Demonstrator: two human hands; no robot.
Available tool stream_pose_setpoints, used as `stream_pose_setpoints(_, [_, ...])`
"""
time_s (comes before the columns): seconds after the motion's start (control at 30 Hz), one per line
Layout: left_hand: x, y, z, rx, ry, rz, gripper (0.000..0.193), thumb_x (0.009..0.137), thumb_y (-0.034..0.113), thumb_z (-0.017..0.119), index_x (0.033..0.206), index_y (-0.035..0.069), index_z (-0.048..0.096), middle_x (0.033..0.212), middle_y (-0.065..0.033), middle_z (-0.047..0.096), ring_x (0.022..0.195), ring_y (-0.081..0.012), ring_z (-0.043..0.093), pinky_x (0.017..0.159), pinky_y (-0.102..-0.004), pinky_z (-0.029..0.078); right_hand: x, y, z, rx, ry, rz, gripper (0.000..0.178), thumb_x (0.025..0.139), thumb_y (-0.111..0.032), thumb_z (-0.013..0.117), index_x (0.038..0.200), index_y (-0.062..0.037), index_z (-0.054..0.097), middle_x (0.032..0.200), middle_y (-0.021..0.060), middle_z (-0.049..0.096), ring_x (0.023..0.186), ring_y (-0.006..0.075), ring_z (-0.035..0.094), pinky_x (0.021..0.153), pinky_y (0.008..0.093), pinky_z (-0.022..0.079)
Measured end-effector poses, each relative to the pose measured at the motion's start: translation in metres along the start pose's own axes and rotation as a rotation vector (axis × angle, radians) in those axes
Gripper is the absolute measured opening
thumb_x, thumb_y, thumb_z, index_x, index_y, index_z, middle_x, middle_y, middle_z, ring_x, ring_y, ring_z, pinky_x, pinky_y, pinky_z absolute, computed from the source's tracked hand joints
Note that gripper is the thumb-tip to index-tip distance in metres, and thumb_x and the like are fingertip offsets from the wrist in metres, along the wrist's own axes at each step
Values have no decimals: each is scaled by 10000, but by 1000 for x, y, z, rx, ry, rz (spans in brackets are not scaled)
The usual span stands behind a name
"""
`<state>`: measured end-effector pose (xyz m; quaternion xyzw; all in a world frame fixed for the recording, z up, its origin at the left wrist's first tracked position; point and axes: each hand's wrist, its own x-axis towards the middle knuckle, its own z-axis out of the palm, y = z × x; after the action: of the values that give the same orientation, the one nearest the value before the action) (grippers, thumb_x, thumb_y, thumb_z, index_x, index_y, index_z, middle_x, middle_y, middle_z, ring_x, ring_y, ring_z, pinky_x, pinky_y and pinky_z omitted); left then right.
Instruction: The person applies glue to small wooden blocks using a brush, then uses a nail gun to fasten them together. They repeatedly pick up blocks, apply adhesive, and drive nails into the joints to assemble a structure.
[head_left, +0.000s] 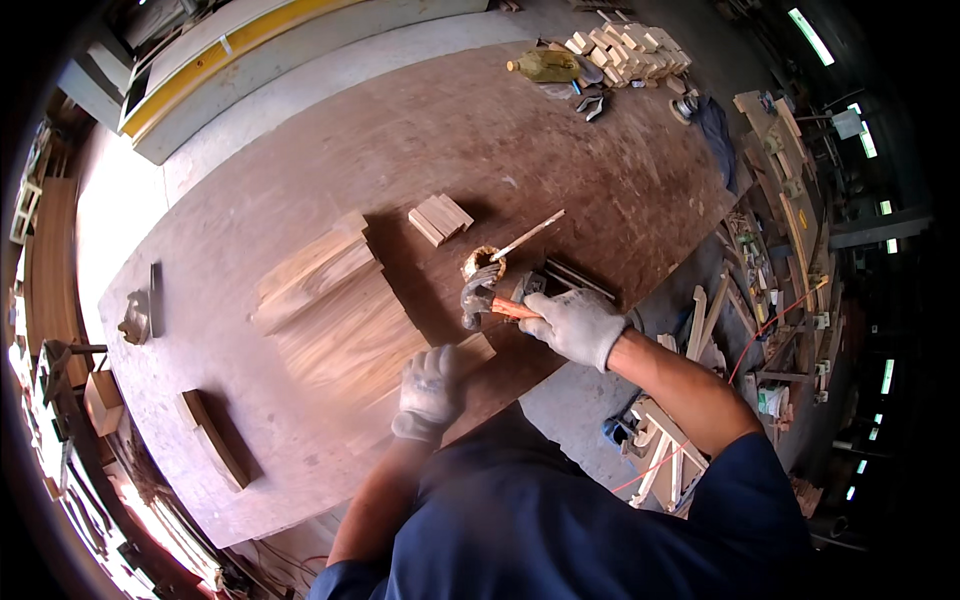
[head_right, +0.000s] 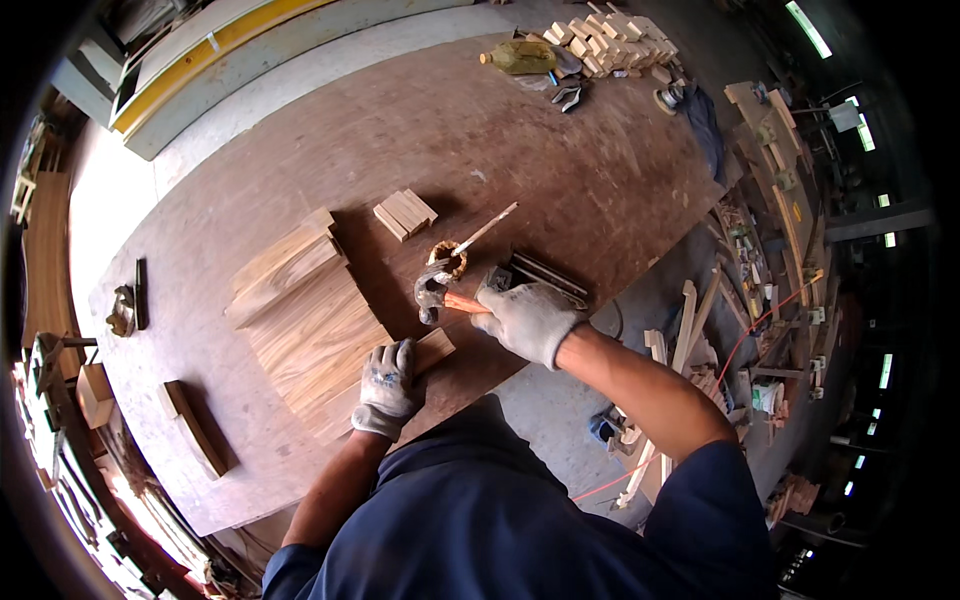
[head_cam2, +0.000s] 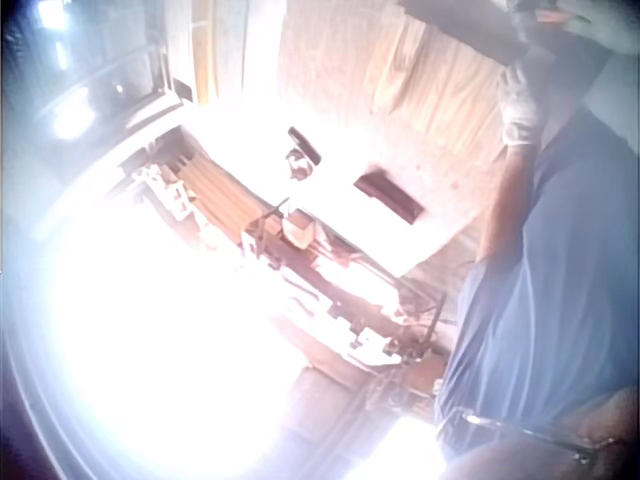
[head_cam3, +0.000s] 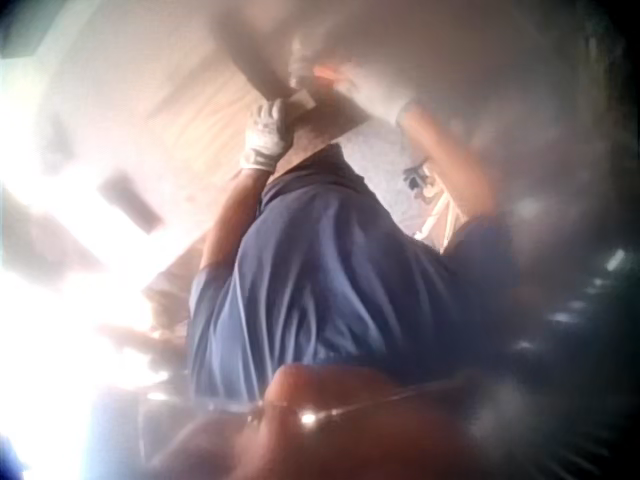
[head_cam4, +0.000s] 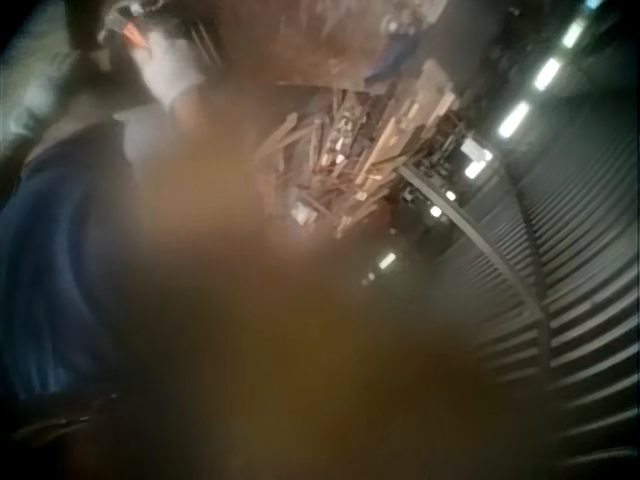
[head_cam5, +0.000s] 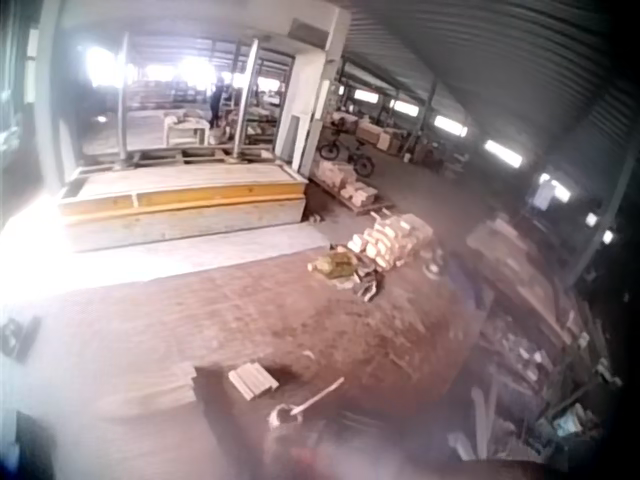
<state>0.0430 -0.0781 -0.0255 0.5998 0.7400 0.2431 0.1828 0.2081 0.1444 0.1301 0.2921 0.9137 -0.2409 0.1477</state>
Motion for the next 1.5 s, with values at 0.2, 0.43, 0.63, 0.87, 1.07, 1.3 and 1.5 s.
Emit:
stream_pose_setpoints(0.2, [-1, -1, 2, 19, 21, 35, 668, 792, 221, 776, 1393, 17, 570, 1239, -203, 656, 1100, -412, 610, 957, -531, 514, 18, -9, -19, -164, -118, -27, 320, 1062, -391, 607, 1040, -71, 609, 827, 215, 717, 801, 451, 707, 701, 565, 522])
stream_pose_setpoints(0.43, [-1, -1, 3, 56, 41, 35, 661, 793, 223, 766, 1388, 8, 573, 1235, -201, 659, 1086, -409, 616, 945, -533, 514, 22, -34, -44, 125, 158, 41, 227, 1050, -308, 648, 1053, -89, 589, 804, 204, 702, 756, 439, 709, 632, 529, 519])
stream_pose_setpoints(0.63, [-1, 1, 2, 33, 6, 10, 646, 797, 217, 758, 1381, 14, 570, 1184, -204, 660, 1052, -411, 616, 909, -535, 513, 9, -14, -39, -78, -4, 18, 320, 1051, -393, 609, 1090, -76, 622, 802, 224, 702, 825, 465, 712, 713, 571, 545])
stream_pose_setpoints(0.87, [4, -1, 3, 2, 47, 18, 651, 782, 188, 771, 1377, 13, 574, 1156, -209, 653, 1038, -422, 610, 913, -546, 507, 5, -9, -57, 82, 149, 70, 314, 1043, -371, 639, 1055, -58, 618, 830, 244, 677, 826, 482, 681, 665, 535, 510])
stream_pose_setpoints(1.07, [0, -1, 1, 17, 58, 10, 660, 775, 183, 776, 1381, 17, 575, 1163, -207, 654, 1041, -425, 609, 919, -546, 508, 15, -26, -58, 240, 323, 33, 259, 1048, -315, 656, 1048, -61, 605, 809, 225, 686, 823, 456, 701, 648, 530, 522])
stream_pose_setpoints(1.3, [2, 1, 0, -34, 75, 2, 652, 760, 150, 787, 1374, 40, 594, 1169, -198, 667, 1061, -412, 619, 930, -523, 526, -36, 6, 3, 492, 388, 153, 256, 1035, -313, 691, 993, -63, 659, 706, 129, 684, 601, 312, 686, 557, 459, 534])
stream_pose_setpoints(1.5, [13, 4, -19, -194, 23, -130, 643, 797, 192, 846, 1380, 27, 629, 1153, -233, 712, 1004, -423, 687, 905, -488, 572, -74, 112, 38, 1336, 292, 800, 180, 987, -266, 768, 976, -104, 691, 681, -3, 638, 539, 124, 606, 469, 318, 495])
